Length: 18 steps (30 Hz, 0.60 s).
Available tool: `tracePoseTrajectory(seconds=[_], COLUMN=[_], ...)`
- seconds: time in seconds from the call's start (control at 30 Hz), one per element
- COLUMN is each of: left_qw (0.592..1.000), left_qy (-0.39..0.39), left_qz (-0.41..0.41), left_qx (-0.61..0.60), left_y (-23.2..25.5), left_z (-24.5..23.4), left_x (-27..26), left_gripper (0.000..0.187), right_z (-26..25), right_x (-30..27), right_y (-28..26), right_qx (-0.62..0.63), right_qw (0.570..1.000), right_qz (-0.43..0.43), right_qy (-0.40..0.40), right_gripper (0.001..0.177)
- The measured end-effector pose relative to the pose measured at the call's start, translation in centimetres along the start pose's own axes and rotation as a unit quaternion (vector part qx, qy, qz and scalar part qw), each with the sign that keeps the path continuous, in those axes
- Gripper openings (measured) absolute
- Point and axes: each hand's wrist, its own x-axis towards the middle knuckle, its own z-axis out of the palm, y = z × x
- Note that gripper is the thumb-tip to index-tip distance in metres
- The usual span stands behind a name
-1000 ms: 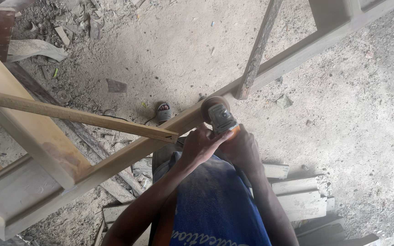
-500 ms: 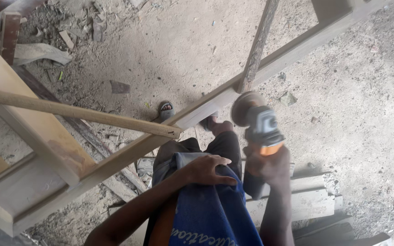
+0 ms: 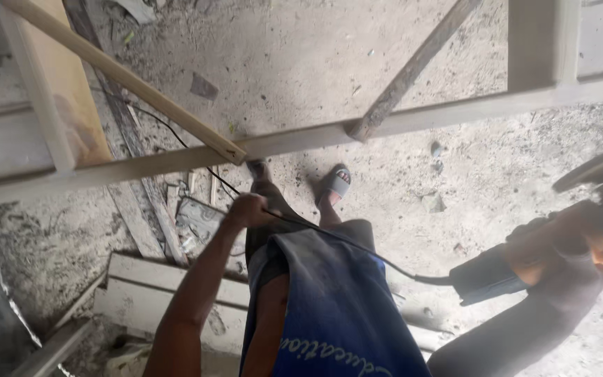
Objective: The person uses an angle grinder with a sanding disc to smooth the surfaces and edges of a wooden door frame. They systematically move the tool along the frame's contours, generating visible dust as they work.
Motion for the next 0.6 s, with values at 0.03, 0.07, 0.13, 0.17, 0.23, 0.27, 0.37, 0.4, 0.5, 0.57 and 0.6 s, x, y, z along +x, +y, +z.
tracePoseTrajectory(seconds=[0.03,0.07,0.13,0.17,0.23,0.27,0.37,0.4,0.5,0.57,0.6], left_qw=[0.995,0.989,0.982,0.974,0.957,0.95,0.908,0.895,0.86,0.823,0.813], left_qy=[0.072,0.135,0.08,0.125,0.183,0.197,-0.078,-0.097,-0.184,-0.24,-0.24], left_qz=[-0.03,-0.056,-0.172,-0.186,-0.219,-0.226,-0.409,-0.432,-0.444,-0.46,-0.46], left_qx=[-0.057,0.01,0.022,0.027,0.056,0.086,-0.045,-0.051,-0.173,-0.232,-0.263], left_y=[-2.3,-4.6,-8.0,-9.2,-9.9,-9.8,-6.9,-5.5,0.6,6.2,8.8], left_z=[0.9,1.3,1.7,1.7,3.1,3.5,6.5,7.8,13.6,16.4,17.6], left_x=[-2.3,-4.0,-7.9,-9.7,-13.8,-15.0,-17.6,-18.1,-20.6,-23.1,-23.2], left_gripper=[0.058,0.059,0.06,0.059,0.061,0.064,0.081,0.072,0.082,0.082,0.082], right_z=[-1.3,-1.6,-2.2,-2.3,-1.7,-1.0,0.9,1.6,2.2,-1.4,-2.4], right_x=[-0.6,0.0,1.4,2.0,3.8,4.3,5.5,6.4,8.3,6.7,7.5], right_y=[-0.3,-0.2,-0.5,-0.9,-1.2,-1.2,-1.2,-1.4,-1.5,-3.0,-3.4], right_qx=[-0.007,-0.001,0.004,0.004,0.002,0.004,0.004,0.003,-0.005,-0.031,-0.04], right_qw=[1.0,1.0,1.0,1.0,0.999,0.999,0.999,0.998,0.997,0.996,0.995], right_qz=[0.001,-0.011,-0.028,-0.03,-0.033,-0.032,-0.025,-0.025,-0.026,-0.011,-0.008], right_qy=[0.003,0.003,-0.002,-0.005,-0.021,-0.029,-0.046,-0.057,-0.072,-0.078,-0.094], right_gripper=[0.046,0.046,0.047,0.047,0.048,0.048,0.049,0.05,0.051,0.052,0.052])
